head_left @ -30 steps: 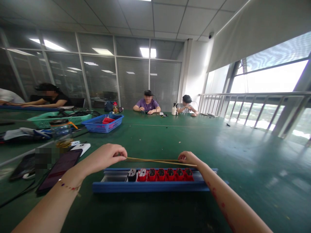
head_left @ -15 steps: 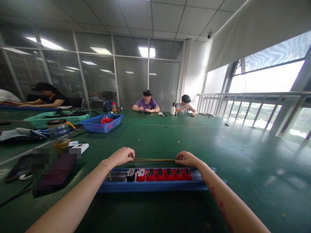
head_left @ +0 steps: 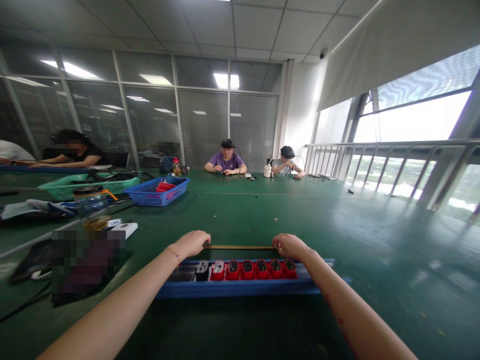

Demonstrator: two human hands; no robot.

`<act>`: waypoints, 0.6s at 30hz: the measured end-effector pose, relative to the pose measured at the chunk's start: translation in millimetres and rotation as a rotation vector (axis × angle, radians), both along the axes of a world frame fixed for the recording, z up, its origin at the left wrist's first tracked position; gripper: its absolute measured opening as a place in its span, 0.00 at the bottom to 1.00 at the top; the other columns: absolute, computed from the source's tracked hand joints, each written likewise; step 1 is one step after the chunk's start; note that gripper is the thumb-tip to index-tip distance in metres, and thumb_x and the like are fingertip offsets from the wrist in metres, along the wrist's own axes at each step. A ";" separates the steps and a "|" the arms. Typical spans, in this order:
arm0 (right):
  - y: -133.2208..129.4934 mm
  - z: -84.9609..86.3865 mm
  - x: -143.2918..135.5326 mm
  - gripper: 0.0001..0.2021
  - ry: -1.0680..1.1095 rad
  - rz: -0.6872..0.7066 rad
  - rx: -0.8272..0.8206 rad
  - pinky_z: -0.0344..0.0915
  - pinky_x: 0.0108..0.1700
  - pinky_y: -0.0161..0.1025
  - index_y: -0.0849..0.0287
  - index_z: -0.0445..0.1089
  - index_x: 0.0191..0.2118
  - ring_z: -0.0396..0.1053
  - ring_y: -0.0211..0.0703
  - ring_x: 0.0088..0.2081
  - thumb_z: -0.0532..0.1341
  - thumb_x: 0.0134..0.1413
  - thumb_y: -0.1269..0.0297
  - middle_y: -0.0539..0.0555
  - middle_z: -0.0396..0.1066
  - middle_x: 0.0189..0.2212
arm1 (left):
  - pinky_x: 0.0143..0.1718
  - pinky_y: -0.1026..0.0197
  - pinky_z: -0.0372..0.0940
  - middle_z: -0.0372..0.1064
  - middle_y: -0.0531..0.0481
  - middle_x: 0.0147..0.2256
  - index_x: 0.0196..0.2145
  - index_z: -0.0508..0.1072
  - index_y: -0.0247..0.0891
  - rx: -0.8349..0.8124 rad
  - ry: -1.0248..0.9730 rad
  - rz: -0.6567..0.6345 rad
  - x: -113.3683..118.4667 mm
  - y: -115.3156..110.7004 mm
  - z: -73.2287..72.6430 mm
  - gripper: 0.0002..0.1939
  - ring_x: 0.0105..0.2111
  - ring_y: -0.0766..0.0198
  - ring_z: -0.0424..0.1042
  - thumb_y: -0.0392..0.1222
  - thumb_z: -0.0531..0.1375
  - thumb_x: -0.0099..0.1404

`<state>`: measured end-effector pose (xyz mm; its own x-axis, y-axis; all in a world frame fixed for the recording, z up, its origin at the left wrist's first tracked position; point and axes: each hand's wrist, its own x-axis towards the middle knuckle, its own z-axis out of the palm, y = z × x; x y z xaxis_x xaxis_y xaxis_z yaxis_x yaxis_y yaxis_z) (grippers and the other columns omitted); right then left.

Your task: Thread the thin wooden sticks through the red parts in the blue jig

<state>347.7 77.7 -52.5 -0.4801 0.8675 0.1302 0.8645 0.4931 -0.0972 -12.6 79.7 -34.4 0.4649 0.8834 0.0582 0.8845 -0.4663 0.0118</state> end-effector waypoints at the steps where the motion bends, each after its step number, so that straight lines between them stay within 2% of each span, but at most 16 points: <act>1: 0.0 0.3 -0.1 0.14 -0.008 0.000 -0.002 0.58 0.34 0.32 0.55 0.70 0.34 0.67 0.40 0.34 0.53 0.41 0.75 0.51 0.71 0.32 | 0.33 0.64 0.59 0.69 0.50 0.34 0.31 0.70 0.42 -0.007 0.011 0.003 0.3 0.6 -0.4 0.12 0.34 0.63 0.67 0.29 0.53 0.50; 6: 0.8 0.2 0.3 0.14 -0.022 -0.003 -0.011 0.57 0.33 0.31 0.57 0.69 0.34 0.67 0.40 0.33 0.55 0.38 0.75 0.51 0.70 0.31 | 0.29 0.65 0.57 0.69 0.51 0.30 0.27 0.69 0.40 -0.020 0.043 0.015 5.4 2.4 -1.9 0.13 0.31 0.64 0.67 0.25 0.52 0.45; 11: 1.4 -2.0 1.1 0.12 0.007 -0.008 -0.029 0.56 0.30 0.30 0.57 0.69 0.31 0.66 0.40 0.31 0.56 0.35 0.74 0.50 0.71 0.29 | 0.26 0.66 0.55 0.68 0.52 0.28 0.24 0.67 0.39 -0.034 0.018 0.041 7.5 -2.4 -1.1 0.12 0.28 0.64 0.66 0.26 0.53 0.43; 18: -2.0 -0.4 3.5 0.08 0.148 -0.056 0.027 0.55 0.29 0.31 0.59 0.67 0.27 0.64 0.38 0.28 0.55 0.36 0.73 0.50 0.69 0.26 | 0.25 0.66 0.54 0.67 0.52 0.27 0.25 0.66 0.39 -0.020 -0.141 0.074 5.2 -13.6 6.7 0.06 0.26 0.65 0.65 0.34 0.50 0.51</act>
<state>351.2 75.7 -53.0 -0.4047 0.8878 0.2193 0.8681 0.4483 -0.2129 -7.4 66.1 -27.7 0.3870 0.9166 0.1003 0.9054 -0.3983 0.1467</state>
